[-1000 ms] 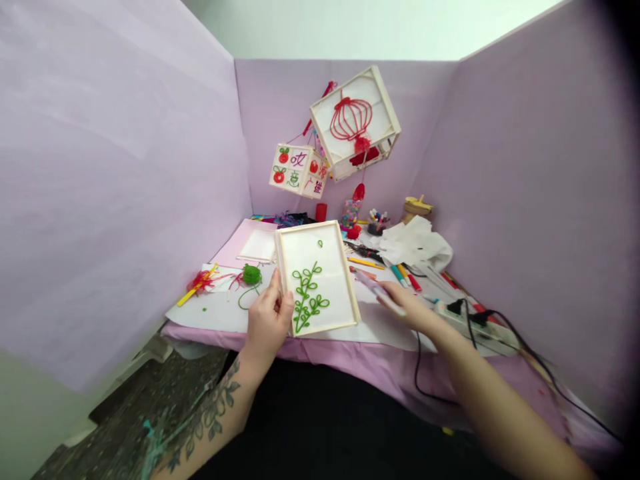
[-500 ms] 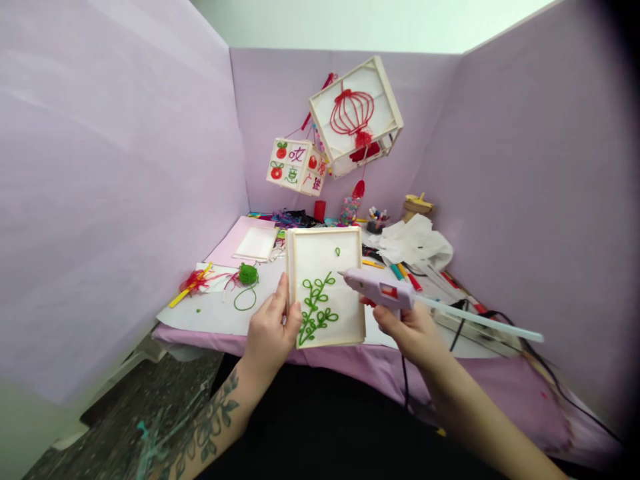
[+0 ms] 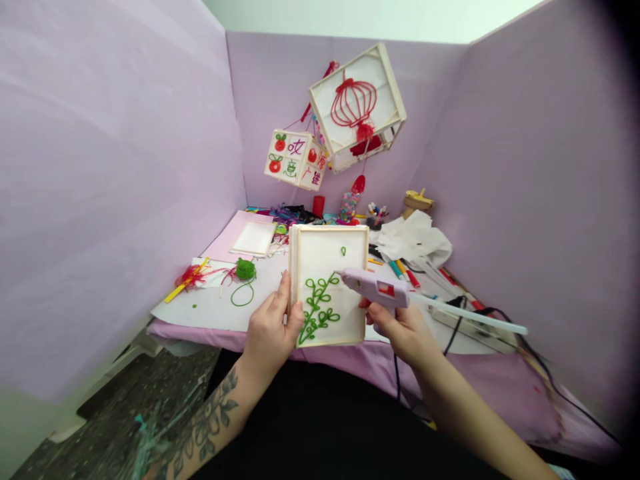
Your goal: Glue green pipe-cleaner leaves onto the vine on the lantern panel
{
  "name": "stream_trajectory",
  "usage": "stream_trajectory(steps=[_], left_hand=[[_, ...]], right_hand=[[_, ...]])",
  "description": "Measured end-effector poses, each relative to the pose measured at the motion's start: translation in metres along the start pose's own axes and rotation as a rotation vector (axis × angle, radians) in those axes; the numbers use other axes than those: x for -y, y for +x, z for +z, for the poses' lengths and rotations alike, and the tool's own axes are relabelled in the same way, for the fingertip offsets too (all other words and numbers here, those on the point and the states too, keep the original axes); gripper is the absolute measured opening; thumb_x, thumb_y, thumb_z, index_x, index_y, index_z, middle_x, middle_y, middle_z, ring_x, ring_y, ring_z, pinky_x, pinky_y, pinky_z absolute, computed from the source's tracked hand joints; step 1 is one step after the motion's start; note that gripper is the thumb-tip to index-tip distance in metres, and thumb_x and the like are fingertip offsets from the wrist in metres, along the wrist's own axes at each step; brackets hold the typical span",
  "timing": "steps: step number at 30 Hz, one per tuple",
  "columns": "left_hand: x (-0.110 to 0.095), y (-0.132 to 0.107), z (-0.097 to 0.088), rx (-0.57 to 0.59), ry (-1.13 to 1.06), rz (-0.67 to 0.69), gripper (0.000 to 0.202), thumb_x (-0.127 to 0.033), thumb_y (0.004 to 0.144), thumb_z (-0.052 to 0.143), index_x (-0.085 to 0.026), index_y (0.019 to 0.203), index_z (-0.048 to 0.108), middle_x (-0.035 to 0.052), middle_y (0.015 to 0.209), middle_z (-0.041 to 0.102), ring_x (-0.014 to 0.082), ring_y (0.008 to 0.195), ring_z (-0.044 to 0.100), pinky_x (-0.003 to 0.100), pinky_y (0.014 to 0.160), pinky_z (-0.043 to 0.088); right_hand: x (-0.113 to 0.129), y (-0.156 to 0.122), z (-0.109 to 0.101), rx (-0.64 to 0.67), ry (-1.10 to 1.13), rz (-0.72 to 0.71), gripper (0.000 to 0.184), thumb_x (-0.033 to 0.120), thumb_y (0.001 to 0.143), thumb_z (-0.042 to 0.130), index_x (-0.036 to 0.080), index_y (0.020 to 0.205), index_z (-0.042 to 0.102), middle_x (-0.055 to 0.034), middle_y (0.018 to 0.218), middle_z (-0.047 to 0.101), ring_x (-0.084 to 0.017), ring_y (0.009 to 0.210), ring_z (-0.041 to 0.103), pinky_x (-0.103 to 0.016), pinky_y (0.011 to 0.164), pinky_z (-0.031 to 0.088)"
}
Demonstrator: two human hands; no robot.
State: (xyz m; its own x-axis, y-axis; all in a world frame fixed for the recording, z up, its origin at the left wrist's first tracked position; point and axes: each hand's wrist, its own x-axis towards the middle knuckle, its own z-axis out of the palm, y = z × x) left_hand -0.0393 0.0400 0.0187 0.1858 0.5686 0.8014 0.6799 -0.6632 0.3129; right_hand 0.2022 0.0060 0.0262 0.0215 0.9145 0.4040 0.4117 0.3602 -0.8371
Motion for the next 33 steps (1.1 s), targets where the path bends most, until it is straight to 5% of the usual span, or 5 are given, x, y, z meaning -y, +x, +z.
stream_trajectory(steps=[33], left_hand=[[0.0001,-0.0029,0.001,-0.001,-0.004,-0.021,0.053,-0.03,0.096,0.046,-0.011,0.145,0.041,0.0027,0.076,0.065,0.0126,0.06,0.058,0.024,0.067,0.054]], right_hand=[[-0.0003,-0.006,-0.003,0.034,0.028,0.002,0.034,0.052,0.091,0.053,0.02,0.085,0.063,-0.0037,0.069,0.062,-0.016,0.06,0.056,-0.024,0.048,0.041]])
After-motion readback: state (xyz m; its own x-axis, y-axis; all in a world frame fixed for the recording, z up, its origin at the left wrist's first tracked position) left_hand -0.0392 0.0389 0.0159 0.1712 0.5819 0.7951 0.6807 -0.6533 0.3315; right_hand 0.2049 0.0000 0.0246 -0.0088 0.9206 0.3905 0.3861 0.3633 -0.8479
